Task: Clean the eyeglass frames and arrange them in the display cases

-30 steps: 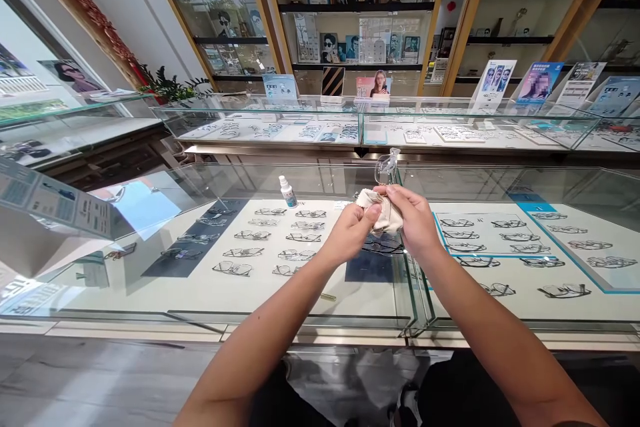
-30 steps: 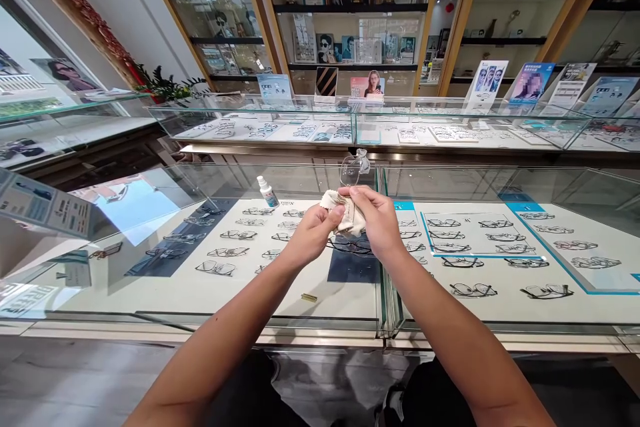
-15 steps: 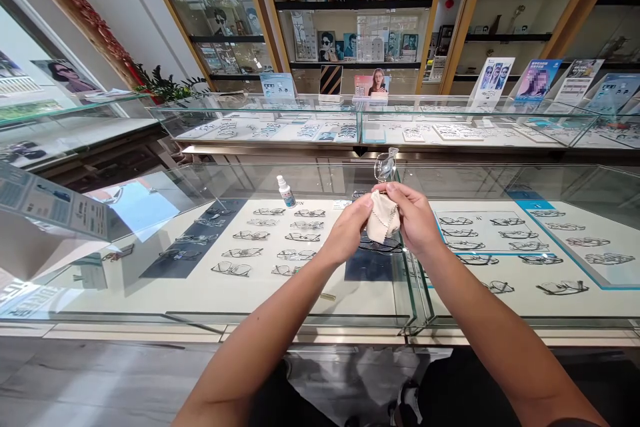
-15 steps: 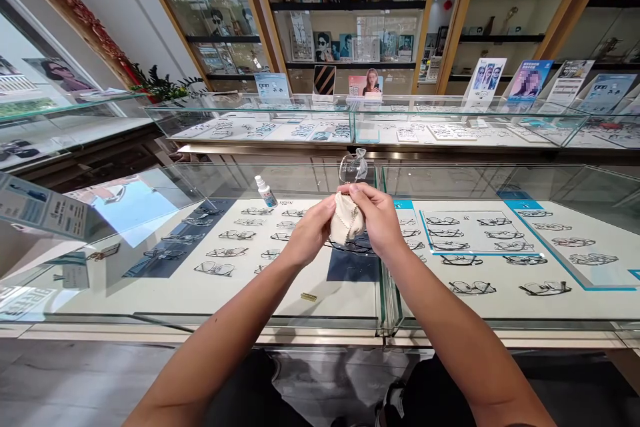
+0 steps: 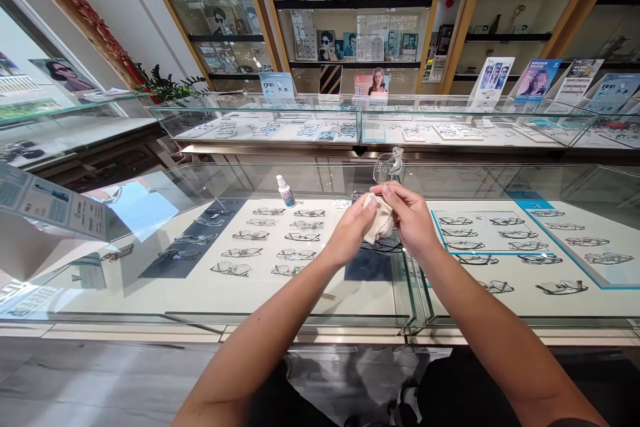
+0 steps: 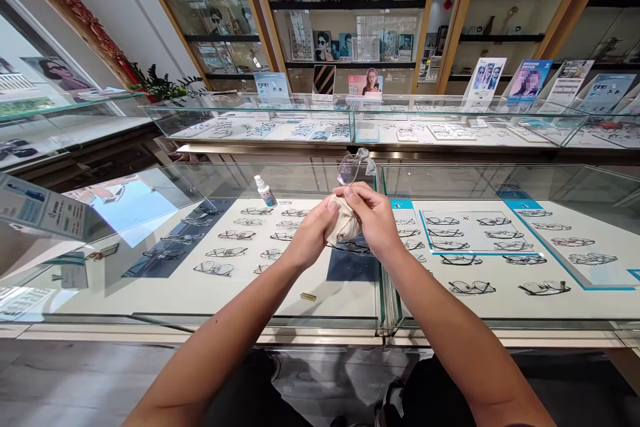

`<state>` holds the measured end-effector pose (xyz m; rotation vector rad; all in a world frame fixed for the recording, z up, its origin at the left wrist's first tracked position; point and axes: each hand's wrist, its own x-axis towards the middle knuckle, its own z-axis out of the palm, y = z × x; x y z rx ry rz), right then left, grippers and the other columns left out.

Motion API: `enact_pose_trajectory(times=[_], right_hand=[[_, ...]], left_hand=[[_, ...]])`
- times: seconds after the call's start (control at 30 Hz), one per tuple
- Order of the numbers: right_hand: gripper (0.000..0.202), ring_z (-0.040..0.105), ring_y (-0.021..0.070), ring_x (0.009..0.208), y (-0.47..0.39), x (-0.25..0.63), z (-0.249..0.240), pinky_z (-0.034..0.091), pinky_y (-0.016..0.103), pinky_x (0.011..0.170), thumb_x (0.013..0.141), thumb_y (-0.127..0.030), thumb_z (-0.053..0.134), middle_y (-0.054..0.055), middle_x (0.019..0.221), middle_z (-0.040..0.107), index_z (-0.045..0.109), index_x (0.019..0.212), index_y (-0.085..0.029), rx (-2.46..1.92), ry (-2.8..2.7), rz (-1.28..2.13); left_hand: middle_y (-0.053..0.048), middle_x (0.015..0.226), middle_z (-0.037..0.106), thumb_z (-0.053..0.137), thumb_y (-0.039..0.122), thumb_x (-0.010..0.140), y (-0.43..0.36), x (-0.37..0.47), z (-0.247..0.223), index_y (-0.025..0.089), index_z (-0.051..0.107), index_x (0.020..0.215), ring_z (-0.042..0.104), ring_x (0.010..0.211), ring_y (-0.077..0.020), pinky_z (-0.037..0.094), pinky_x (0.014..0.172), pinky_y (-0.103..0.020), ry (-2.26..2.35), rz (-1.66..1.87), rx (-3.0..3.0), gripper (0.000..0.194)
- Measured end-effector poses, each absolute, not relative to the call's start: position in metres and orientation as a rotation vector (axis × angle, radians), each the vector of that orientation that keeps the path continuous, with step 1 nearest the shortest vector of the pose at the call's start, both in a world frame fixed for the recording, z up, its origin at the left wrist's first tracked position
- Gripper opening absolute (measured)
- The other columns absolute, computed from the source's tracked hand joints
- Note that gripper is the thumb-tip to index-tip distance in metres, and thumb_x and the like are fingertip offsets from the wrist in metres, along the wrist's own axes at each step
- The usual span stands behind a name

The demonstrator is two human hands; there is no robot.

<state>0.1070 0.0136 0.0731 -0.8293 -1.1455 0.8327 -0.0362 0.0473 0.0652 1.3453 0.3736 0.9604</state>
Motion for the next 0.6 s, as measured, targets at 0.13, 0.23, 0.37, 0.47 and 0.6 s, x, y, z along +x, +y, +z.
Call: enact_pose_trajectory(times=[0.13, 0.23, 0.37, 0.47, 0.6], right_hand=[[0.029, 0.067, 0.0229, 0.107, 0.012, 0.106, 0.073, 0.054, 0.037, 0.098, 0.097, -0.057, 0.078, 0.004, 0.107, 0.071, 0.090, 0.103, -0.031, -0.819, -1.140, 0.851], [0.030, 0.067, 0.0239, 0.115, 0.011, 0.102, 0.072, 0.054, 0.038, 0.103, 0.099, -0.058, 0.076, 0.004, 0.115, 0.072, 0.090, 0.104, -0.033, -0.798, -1.162, 0.870], [0.036, 0.066, 0.0266, 0.123, 0.008, 0.099, 0.072, 0.054, 0.043, 0.111, 0.100, -0.062, 0.072, 0.006, 0.126, 0.074, 0.090, 0.109, -0.032, -0.761, -1.218, 0.914], [0.032, 0.067, 0.0278, 0.124, 0.007, 0.102, 0.074, 0.052, 0.046, 0.114, 0.098, -0.059, 0.076, 0.007, 0.120, 0.076, 0.091, 0.103, -0.032, -0.752, -1.209, 0.876], [0.025, 0.068, 0.0276, 0.117, 0.008, 0.110, 0.078, 0.053, 0.046, 0.109, 0.096, -0.054, 0.080, 0.006, 0.110, 0.076, 0.091, 0.093, -0.032, -0.765, -1.180, 0.839]], left_hand=[[-0.003, 0.097, 0.071, 0.086, 0.063, 0.087, 0.048, -0.036, 0.065, 0.016, 0.069, 0.130, 0.059, 0.083, -0.0147, 0.047, 0.077, -0.026, 0.399, 0.956, 1.368, 0.065], [-0.002, 0.091, 0.068, 0.088, 0.063, 0.084, 0.049, -0.035, 0.066, 0.015, 0.072, 0.125, 0.056, 0.079, -0.0137, 0.046, 0.074, -0.025, 0.426, 1.034, 1.367, 0.065], [-0.003, 0.091, 0.068, 0.077, 0.068, 0.093, 0.051, -0.038, 0.069, 0.015, 0.077, 0.113, 0.055, 0.081, -0.0157, 0.046, 0.076, -0.028, 0.478, 1.188, 1.446, 0.057], [-0.003, 0.082, 0.062, 0.068, 0.071, 0.098, 0.054, -0.046, 0.075, 0.015, 0.077, 0.098, 0.049, 0.075, -0.0156, 0.043, 0.071, -0.029, 0.450, 1.137, 1.581, 0.056], [-0.003, 0.083, 0.063, 0.074, 0.067, 0.095, 0.056, -0.057, 0.083, 0.016, 0.077, 0.109, 0.051, 0.074, -0.0158, 0.045, 0.072, -0.030, 0.289, 0.883, 1.682, 0.053]])
